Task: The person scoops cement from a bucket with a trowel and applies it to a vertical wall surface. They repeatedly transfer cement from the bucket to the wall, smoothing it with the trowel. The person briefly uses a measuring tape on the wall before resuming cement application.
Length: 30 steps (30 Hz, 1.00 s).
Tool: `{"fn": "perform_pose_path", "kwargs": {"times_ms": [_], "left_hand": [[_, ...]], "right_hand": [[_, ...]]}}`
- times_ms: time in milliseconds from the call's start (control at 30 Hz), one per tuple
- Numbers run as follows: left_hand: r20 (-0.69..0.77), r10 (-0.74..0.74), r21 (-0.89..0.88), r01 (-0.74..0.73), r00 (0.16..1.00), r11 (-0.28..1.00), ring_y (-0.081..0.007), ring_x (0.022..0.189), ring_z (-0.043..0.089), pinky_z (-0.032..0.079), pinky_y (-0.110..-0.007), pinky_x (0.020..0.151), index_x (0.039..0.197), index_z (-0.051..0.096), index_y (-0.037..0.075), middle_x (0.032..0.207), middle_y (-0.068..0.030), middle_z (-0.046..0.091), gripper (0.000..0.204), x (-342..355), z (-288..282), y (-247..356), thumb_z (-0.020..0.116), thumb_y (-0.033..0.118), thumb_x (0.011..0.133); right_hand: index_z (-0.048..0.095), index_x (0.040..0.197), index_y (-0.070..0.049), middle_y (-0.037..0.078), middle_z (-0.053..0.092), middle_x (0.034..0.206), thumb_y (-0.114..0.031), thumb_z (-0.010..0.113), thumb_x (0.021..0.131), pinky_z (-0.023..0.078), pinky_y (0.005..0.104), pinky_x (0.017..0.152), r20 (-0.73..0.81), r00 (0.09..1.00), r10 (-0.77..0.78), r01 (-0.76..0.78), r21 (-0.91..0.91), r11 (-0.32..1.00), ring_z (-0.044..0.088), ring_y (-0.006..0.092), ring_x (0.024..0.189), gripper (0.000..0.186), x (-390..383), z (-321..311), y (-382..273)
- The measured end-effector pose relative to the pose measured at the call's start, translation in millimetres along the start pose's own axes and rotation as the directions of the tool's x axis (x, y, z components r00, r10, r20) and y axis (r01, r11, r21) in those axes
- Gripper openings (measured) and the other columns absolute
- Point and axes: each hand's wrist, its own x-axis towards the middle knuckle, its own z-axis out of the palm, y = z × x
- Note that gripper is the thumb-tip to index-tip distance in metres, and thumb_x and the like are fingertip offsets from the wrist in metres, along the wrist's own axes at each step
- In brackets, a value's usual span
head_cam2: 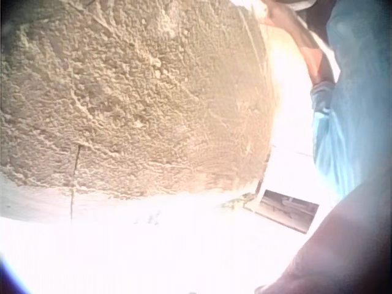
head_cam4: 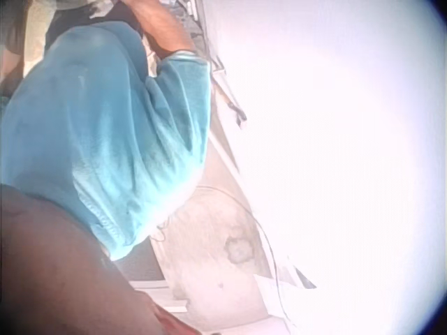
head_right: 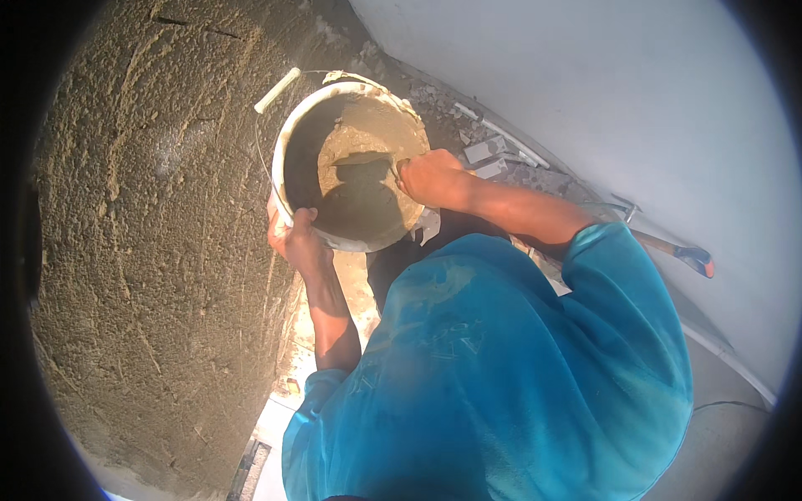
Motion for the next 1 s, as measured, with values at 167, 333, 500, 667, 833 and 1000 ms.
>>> {"fn": "perform_pose_path", "kwargs": {"times_ms": [167,333,500,667,833,1000], "left_hand": [[0.153,0.383,0.234,-0.410,0.911,0.881,-0.0227,0.108,0.061,0.045,-0.032,0.094,0.100,0.068,-0.012,0.121,-0.0175,0.062,0.038,18,28,6,0.054,-0.008,0.066],[0.274,0.497,0.187,-0.552,0.823,0.812,-0.0305,0.117,0.061,0.044,-0.035,0.100,0.100,0.067,-0.014,0.120,-0.0220,0.065,0.034,26,60,13,0.056,-0.006,0.069],[0.197,0.266,0.061,-0.283,0.944,0.957,-0.0231,0.105,0.062,0.047,-0.032,0.093,0.103,0.067,-0.013,0.118,-0.0166,0.063,0.039,28,76,29,0.059,-0.001,0.066],[-0.061,-0.031,-0.209,0.017,0.998,0.978,-0.0213,0.091,0.065,0.055,-0.033,0.080,0.131,0.054,-0.004,0.110,-0.0130,0.064,0.043,44,47,23,0.061,0.002,0.089],[-0.064,-0.141,-0.305,0.115,0.988,0.946,-0.0244,0.100,0.065,0.057,-0.038,0.087,0.134,0.051,-0.004,0.119,-0.0142,0.062,0.045,31,31,10,0.057,-0.003,0.089],[-0.237,-0.066,-0.090,0.046,0.969,0.995,-0.0241,0.097,0.067,0.055,-0.035,0.086,0.128,0.055,-0.005,0.114,-0.0145,0.065,0.047,8,-5,-1,0.057,-0.011,0.082]], "right_hand": [[0.068,0.088,0.004,0.022,0.069,0.074,-0.037,0.051,0.098,0.056,0.0494,0.067,0.061,0.997,0.035,-0.042,0.123,0.991,0.070,0.0413,0.073,0.045,-34,-35,15],[0.064,0.092,0.002,0.020,0.064,0.068,-0.038,0.052,0.098,0.052,0.0431,0.053,0.180,0.983,0.033,-0.132,0.573,0.809,0.066,0.0337,0.058,0.043,-26,-10,23],[0.052,0.080,-0.005,0.002,0.045,0.056,-0.041,0.056,0.099,0.039,0.0289,0.038,0.405,0.874,-0.269,-0.415,0.909,0.018,0.045,0.0112,0.039,0.041,-23,-38,10],[0.051,0.079,-0.006,0.001,0.041,0.059,-0.041,0.056,0.099,0.037,0.0248,0.034,0.244,0.889,-0.388,-0.364,0.890,-0.275,0.043,0.0094,0.037,0.041,-24,-72,5],[0.053,0.089,-0.006,0.002,0.045,0.064,-0.034,0.054,0.103,0.043,0.0263,0.044,-0.295,0.939,-0.175,0.224,0.914,-0.339,0.049,0.0111,0.046,0.032,5,-140,-2],[0.059,0.099,-0.007,0.008,0.065,0.074,-0.034,0.064,0.097,0.049,0.0386,0.053,-0.908,0.119,0.401,0.685,0.368,0.628,0.063,0.0225,0.057,0.028,94,-202,-28]]}}
